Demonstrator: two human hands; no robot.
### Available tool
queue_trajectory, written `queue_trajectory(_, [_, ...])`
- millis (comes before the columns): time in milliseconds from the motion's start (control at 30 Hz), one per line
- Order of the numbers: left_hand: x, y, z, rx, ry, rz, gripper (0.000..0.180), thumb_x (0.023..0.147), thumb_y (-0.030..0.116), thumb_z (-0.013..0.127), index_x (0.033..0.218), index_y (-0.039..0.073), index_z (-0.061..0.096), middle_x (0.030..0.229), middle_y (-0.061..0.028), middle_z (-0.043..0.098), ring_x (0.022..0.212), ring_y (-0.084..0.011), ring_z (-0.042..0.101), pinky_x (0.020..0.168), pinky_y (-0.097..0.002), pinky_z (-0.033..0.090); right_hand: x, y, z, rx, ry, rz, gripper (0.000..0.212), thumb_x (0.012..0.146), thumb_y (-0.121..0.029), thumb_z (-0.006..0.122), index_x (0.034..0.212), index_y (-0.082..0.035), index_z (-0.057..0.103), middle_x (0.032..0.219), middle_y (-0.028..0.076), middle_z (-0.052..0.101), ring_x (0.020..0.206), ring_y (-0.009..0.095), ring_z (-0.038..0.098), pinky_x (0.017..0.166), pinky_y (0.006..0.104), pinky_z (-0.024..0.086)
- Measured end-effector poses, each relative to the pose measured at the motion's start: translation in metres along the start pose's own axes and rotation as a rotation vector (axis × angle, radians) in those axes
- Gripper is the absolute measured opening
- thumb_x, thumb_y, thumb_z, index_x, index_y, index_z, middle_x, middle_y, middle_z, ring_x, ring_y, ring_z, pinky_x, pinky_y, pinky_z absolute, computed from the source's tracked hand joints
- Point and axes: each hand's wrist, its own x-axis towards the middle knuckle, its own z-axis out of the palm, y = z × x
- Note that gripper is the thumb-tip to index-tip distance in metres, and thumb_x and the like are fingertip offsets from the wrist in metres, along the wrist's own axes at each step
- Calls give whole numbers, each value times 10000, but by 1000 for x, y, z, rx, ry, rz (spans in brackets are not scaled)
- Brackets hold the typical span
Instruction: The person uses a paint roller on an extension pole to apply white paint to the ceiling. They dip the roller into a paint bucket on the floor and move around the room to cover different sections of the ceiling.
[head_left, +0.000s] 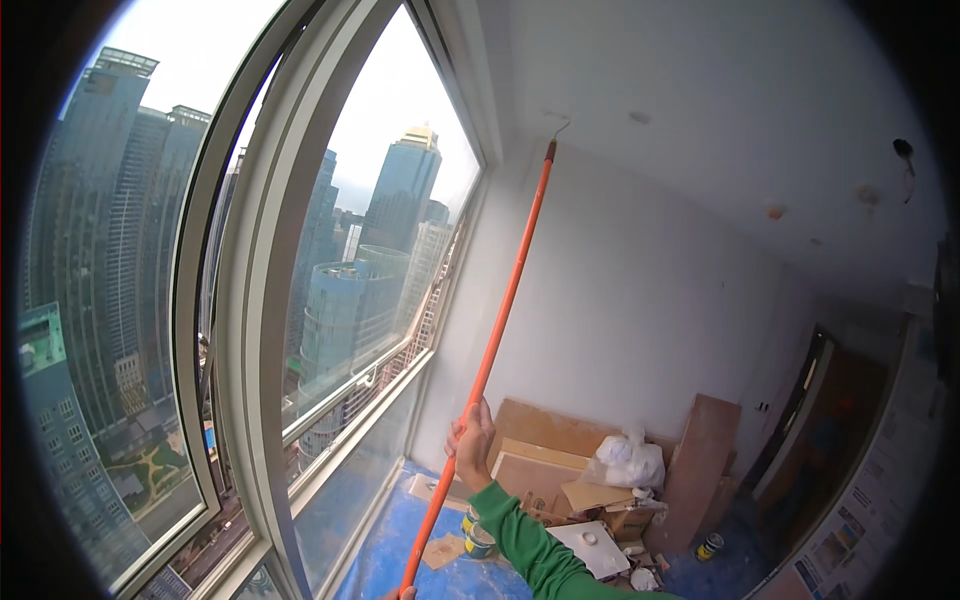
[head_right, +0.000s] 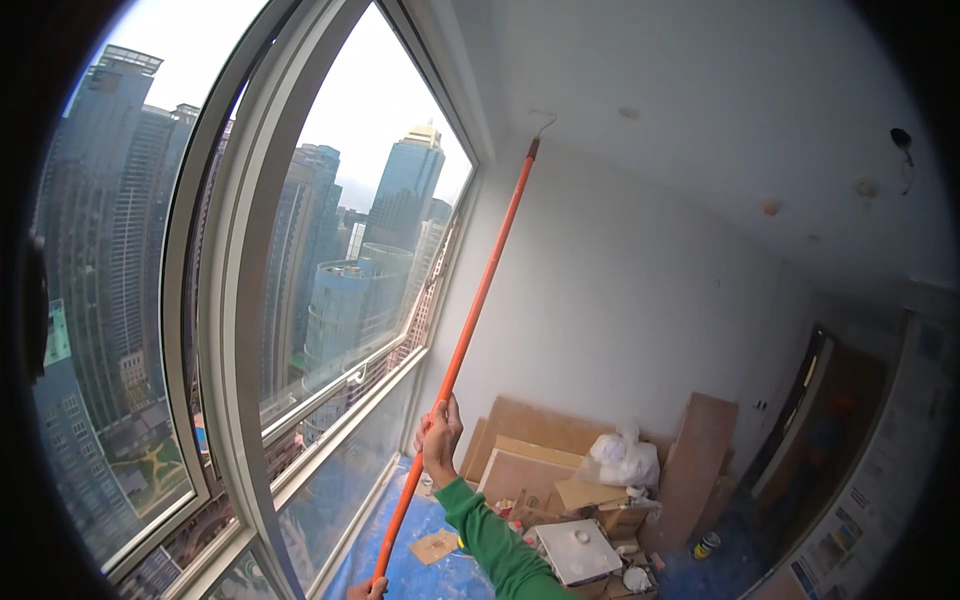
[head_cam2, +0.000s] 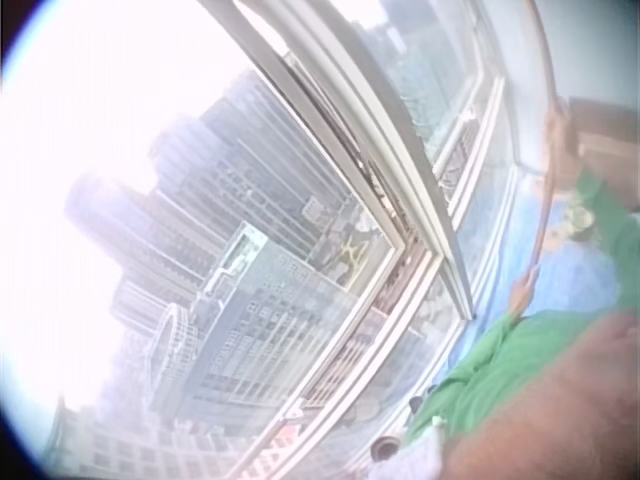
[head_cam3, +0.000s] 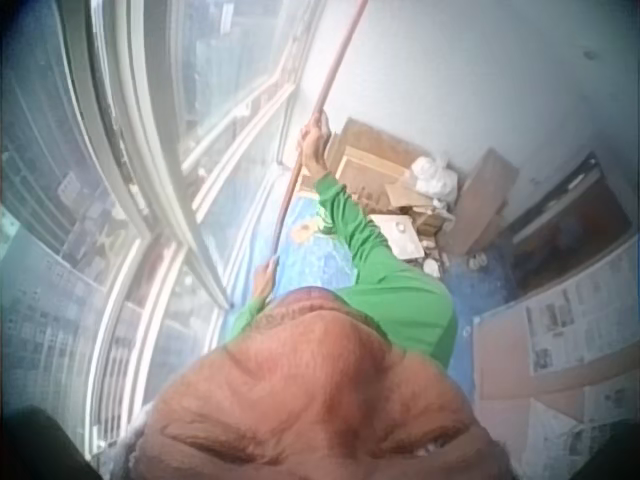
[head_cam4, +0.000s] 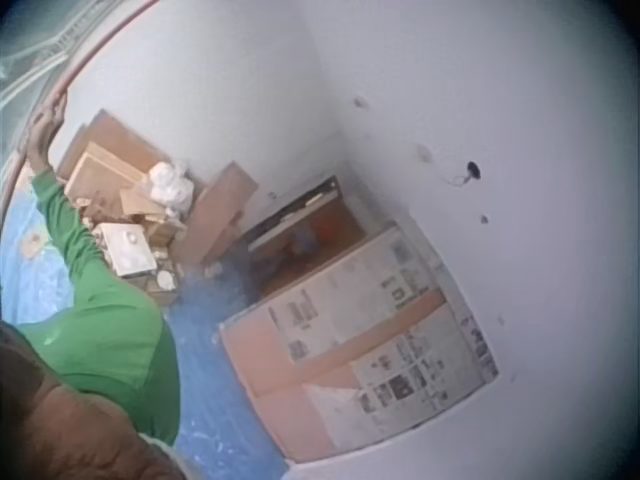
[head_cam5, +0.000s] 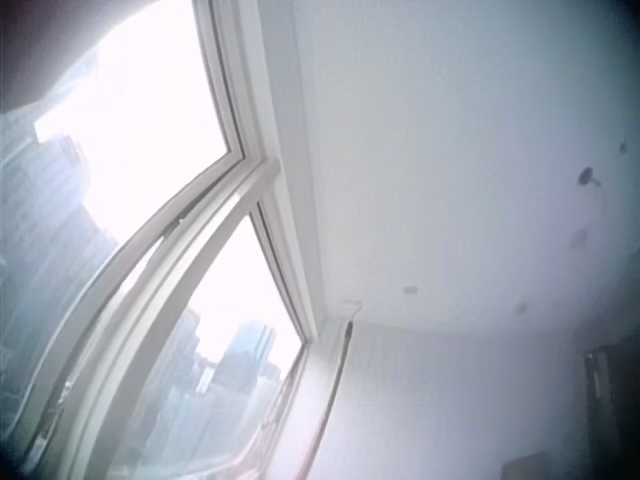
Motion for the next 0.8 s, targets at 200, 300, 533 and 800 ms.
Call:
queue_trajectory(200, [79,70,41,5,208,237,479,931,395,618,701,-24,606,525,-85,464,523,-136,448,489,-366,353,107,-32,-10,-57,-3,-21,386,1057,-322,343,1415,-182,382,677,12,415,412,74,315,358,252,288])
queue_trajectory(300, [121,101,54,136,217,282,499,930,425,621,726,-31,616,542,-100,494,527,-149,469,501,-368,372,157,-59,-5,-105,8,-47,286,1048,-329,349,1262,-165,445,668,2,406,418,72,312,365,250,280])
queue_trajectory(533, [158,190,73,106,225,348,510,946,443,581,764,-32,619,605,-202,567,544,-339,551,541,-433,418,243,-101,-4,-89,2,-64,164,1034,-309,369,991,-164,430,661,-2,401,426,69,315,374,254,276])
queue_trajectory(800, [190,220,92,120,266,424,505,934,428,599,756,-45,620,598,-196,555,546,-317,549,548,-421,418,292,-126,-13,-87,-38,-106,184,1036,-314,375,1023,-144,444,661,-3,408,432,66,306,382,250,272])
